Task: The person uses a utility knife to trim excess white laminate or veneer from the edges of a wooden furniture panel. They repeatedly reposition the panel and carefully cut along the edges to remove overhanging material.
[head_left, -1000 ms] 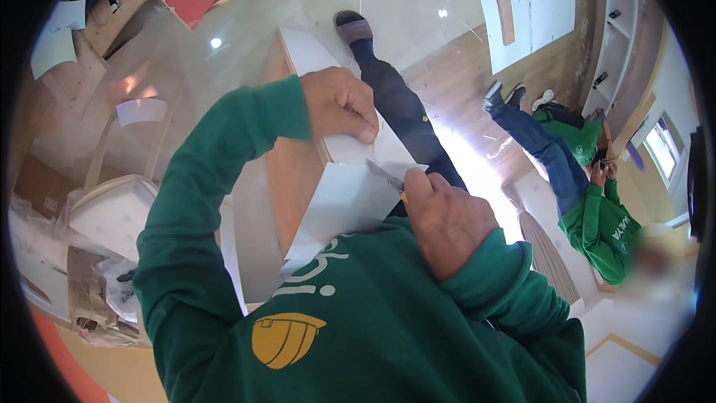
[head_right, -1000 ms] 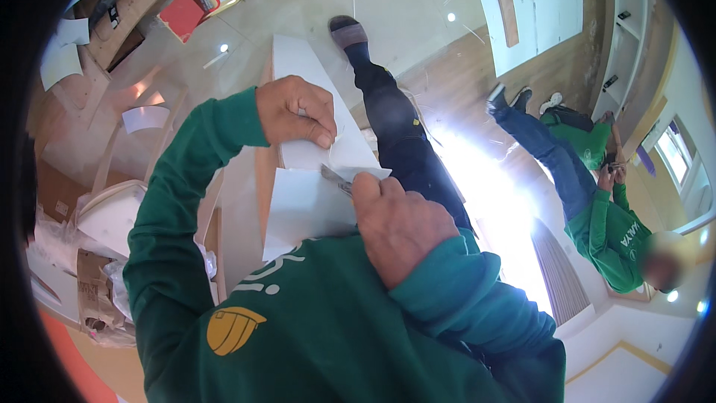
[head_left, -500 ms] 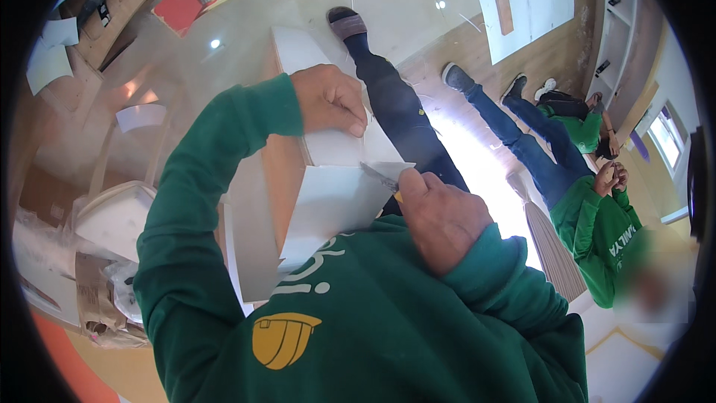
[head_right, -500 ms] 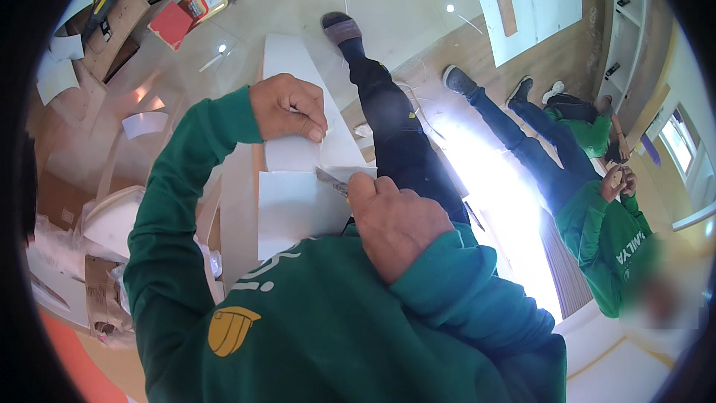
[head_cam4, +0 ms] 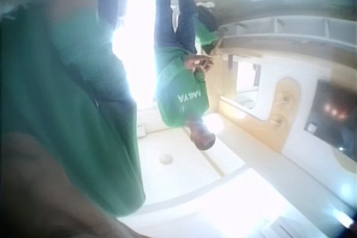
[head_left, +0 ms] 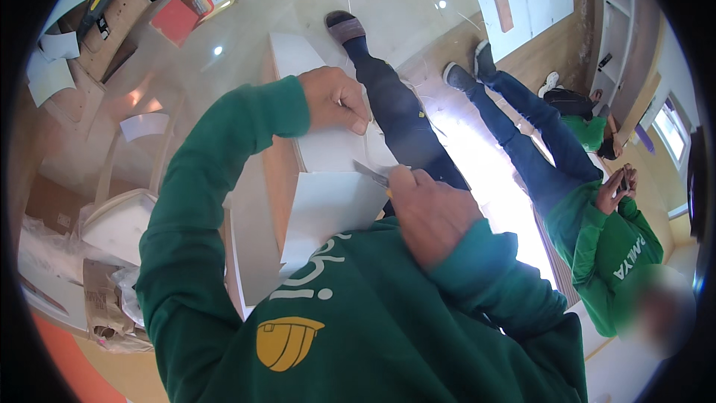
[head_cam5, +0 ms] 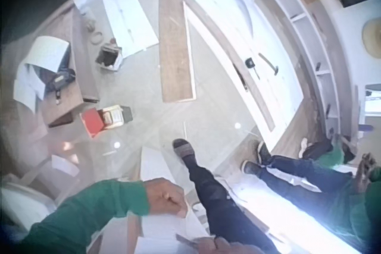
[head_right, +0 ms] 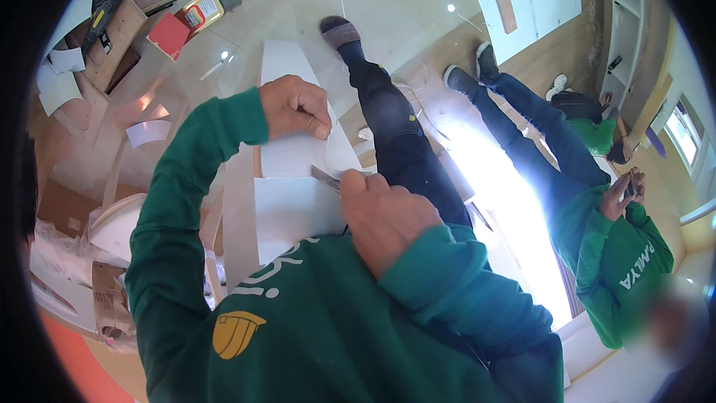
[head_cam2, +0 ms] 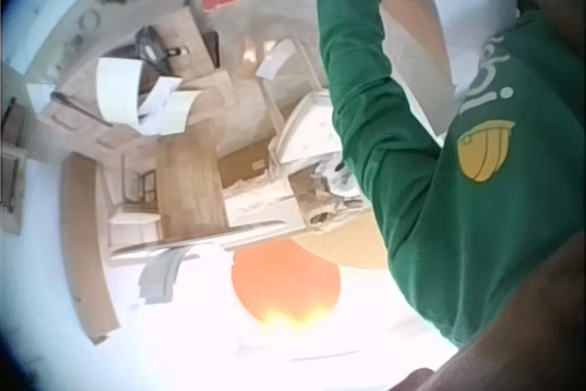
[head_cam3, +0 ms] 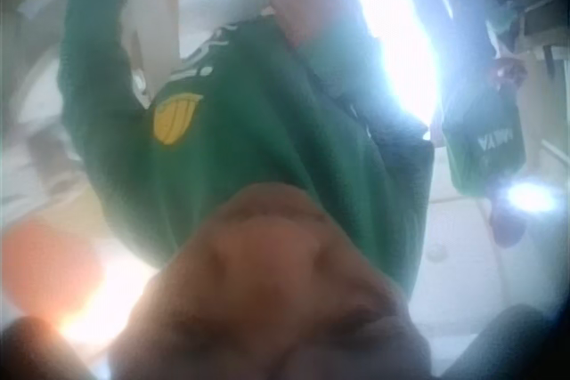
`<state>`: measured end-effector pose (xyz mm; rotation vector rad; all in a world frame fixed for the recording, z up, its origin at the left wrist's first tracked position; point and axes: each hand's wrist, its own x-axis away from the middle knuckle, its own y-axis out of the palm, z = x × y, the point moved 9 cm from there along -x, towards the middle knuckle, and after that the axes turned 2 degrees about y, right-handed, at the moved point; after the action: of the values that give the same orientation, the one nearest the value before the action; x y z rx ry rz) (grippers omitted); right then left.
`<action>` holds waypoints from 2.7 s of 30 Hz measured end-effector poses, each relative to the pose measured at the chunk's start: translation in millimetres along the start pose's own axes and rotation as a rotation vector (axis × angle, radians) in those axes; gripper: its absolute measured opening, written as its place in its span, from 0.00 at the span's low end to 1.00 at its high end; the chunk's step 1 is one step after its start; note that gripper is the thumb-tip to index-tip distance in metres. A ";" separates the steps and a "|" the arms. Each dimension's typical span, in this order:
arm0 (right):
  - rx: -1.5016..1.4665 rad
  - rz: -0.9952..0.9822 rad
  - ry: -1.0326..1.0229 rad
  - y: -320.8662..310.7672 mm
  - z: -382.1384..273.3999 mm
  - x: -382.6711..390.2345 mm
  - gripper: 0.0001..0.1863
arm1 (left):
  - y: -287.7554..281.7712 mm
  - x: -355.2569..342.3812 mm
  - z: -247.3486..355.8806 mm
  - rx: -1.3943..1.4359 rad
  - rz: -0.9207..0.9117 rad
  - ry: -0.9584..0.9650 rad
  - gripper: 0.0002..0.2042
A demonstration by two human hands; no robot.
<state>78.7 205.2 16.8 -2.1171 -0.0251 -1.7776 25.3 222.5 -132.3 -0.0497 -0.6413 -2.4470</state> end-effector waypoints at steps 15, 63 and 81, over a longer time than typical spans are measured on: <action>0.020 -0.016 -0.008 9.5 9.1 2.1 0.07 | 1.5 -12.9 -3.3 -0.108 0.004 -0.068 0.07; -0.157 0.096 0.047 45.0 69.6 -4.0 0.08 | -68.8 -15.0 -109.9 -0.610 0.248 -0.306 0.07; -0.600 0.572 -0.335 -2.4 5.6 22.7 0.22 | -26.0 324.3 -47.4 -0.616 1.206 -0.962 0.17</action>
<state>88.0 204.0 38.4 -2.4417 1.0285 -1.1612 -249.5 41.9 -127.0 -1.4414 -0.0682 -1.2079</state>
